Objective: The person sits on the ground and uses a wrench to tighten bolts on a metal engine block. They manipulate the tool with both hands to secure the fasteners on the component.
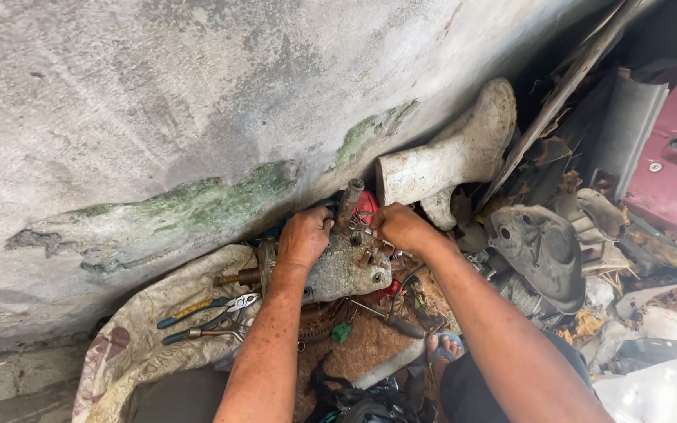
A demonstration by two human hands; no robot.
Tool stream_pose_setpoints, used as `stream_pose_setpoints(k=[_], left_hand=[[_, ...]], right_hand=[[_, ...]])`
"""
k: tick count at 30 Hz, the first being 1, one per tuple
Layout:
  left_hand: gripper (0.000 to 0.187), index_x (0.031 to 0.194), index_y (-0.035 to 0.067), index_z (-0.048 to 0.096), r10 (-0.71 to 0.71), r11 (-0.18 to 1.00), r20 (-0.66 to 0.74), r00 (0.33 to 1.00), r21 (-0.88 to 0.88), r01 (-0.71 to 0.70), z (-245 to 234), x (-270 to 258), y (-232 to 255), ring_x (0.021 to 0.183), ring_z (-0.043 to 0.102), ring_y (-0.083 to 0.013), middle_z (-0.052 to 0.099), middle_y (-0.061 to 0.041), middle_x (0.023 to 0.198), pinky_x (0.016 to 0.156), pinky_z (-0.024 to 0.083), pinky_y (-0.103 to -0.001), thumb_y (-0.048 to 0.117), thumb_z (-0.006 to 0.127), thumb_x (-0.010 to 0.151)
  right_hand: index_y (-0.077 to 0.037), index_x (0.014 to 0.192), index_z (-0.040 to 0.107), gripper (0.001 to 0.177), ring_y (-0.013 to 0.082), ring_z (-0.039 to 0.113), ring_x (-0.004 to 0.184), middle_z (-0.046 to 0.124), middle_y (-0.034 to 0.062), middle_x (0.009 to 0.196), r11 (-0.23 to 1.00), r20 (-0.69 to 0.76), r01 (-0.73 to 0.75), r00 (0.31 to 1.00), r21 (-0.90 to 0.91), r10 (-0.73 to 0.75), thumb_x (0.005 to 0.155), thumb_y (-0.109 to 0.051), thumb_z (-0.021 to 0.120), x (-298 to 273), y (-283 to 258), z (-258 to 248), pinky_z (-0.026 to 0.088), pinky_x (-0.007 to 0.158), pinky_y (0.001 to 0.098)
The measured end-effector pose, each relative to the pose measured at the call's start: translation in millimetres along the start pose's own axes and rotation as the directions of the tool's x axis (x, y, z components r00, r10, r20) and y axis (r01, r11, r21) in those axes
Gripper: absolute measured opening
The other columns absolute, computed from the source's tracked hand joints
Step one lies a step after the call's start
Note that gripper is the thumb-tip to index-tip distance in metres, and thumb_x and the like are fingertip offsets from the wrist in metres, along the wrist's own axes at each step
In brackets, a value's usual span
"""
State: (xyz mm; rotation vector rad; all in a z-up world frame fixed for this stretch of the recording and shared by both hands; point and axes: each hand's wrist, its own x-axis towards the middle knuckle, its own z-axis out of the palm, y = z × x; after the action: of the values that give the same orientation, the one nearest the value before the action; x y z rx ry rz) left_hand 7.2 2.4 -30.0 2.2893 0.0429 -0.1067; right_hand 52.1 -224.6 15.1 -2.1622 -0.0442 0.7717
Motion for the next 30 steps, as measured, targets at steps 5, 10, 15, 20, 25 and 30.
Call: stream_pose_setpoints(k=[5, 10, 15, 20, 25, 30], left_hand=[[0.022, 0.111, 0.024, 0.075, -0.041, 0.994, 0.017, 0.999, 0.097, 0.04, -14.4, -11.6, 22.2, 0.111, 0.071, -0.0322, 0.077, -0.008, 0.11, 0.098, 0.057, -0.049, 0.031, 0.06, 0.096], [0.024, 0.112, 0.023, 0.072, -0.056, 0.986, 0.016, 0.998, 0.157, 0.052, -21.7, -14.8, 33.4, 0.112, 0.071, -0.0341, 0.076, -0.009, 0.111, 0.101, 0.055, -0.05, 0.033, 0.057, 0.097], [0.024, 0.113, 0.024, 0.072, -0.033, 0.995, 0.058, 0.998, 0.1, 0.027, -21.9, -13.0, 29.8, 0.111, 0.07, -0.0363, 0.076, -0.01, 0.113, 0.099, 0.056, -0.052, 0.029, 0.056, 0.097], [0.023, 0.113, 0.023, 0.074, -0.024, 0.997, 0.032, 0.999, 0.072, 0.022, -14.2, -9.4, 18.9, 0.109, 0.071, -0.0382, 0.076, -0.013, 0.108, 0.095, 0.057, -0.053, 0.028, 0.058, 0.097], [0.022, 0.113, 0.023, 0.073, -0.052, 0.998, 0.031, 0.998, 0.047, 0.05, -16.3, -10.7, 20.5, 0.11, 0.071, -0.0357, 0.077, -0.01, 0.108, 0.095, 0.057, -0.051, 0.03, 0.059, 0.097], [0.022, 0.113, 0.021, 0.073, -0.054, 0.998, 0.023, 0.998, 0.039, 0.053, -14.9, -11.4, 22.2, 0.11, 0.071, -0.0371, 0.077, -0.012, 0.108, 0.096, 0.057, -0.052, 0.029, 0.06, 0.097]], right_hand=[[0.01, 0.099, 0.073, 0.018, 0.0378, 0.07, 0.047, 0.07, 0.0311, 0.07, 0.981, -0.021, -0.084, 0.996, 0.174, 0.089, 0.083, 0.003, 0.072, 30.9, 54.0, 24.3, 0.059, 0.038, 0.0482], [0.012, 0.114, 0.065, 0.026, 0.0348, 0.069, 0.045, 0.07, 0.0299, 0.072, 0.91, -0.102, -0.087, 0.985, 0.406, 0.139, 0.091, -0.001, 0.065, 21.0, 38.8, 59.3, 0.059, 0.038, 0.046], [0.016, 0.113, 0.061, 0.027, 0.0353, 0.069, 0.045, 0.069, 0.0311, 0.072, 0.887, -0.096, -0.089, 0.984, 0.454, 0.148, 0.092, 0.0, 0.062, -13.6, 7.4, 62.4, 0.06, 0.04, 0.0456], [0.013, 0.123, 0.054, 0.033, 0.0324, 0.073, 0.055, 0.069, 0.0258, 0.079, 0.806, -0.009, -0.169, 0.977, 0.567, 0.211, 0.096, -0.007, 0.057, -25.2, -4.6, 72.9, 0.063, 0.047, 0.0421], [-0.004, 0.105, 0.077, 0.02, 0.0333, 0.072, 0.076, 0.074, 0.0208, 0.085, 0.994, -0.144, -0.109, 0.983, 0.02, 0.11, 0.087, -0.01, 0.07, -29.8, -26.9, 31.6, 0.06, 0.062, 0.042], [-0.011, 0.103, 0.082, 0.023, 0.0412, 0.072, 0.104, 0.078, 0.0208, 0.1, 0.917, -0.052, 0.05, 0.996, -0.395, -0.077, 0.089, -0.01, 0.064, 3.3, -24.1, -8.3, 0.058, 0.092, 0.046]])
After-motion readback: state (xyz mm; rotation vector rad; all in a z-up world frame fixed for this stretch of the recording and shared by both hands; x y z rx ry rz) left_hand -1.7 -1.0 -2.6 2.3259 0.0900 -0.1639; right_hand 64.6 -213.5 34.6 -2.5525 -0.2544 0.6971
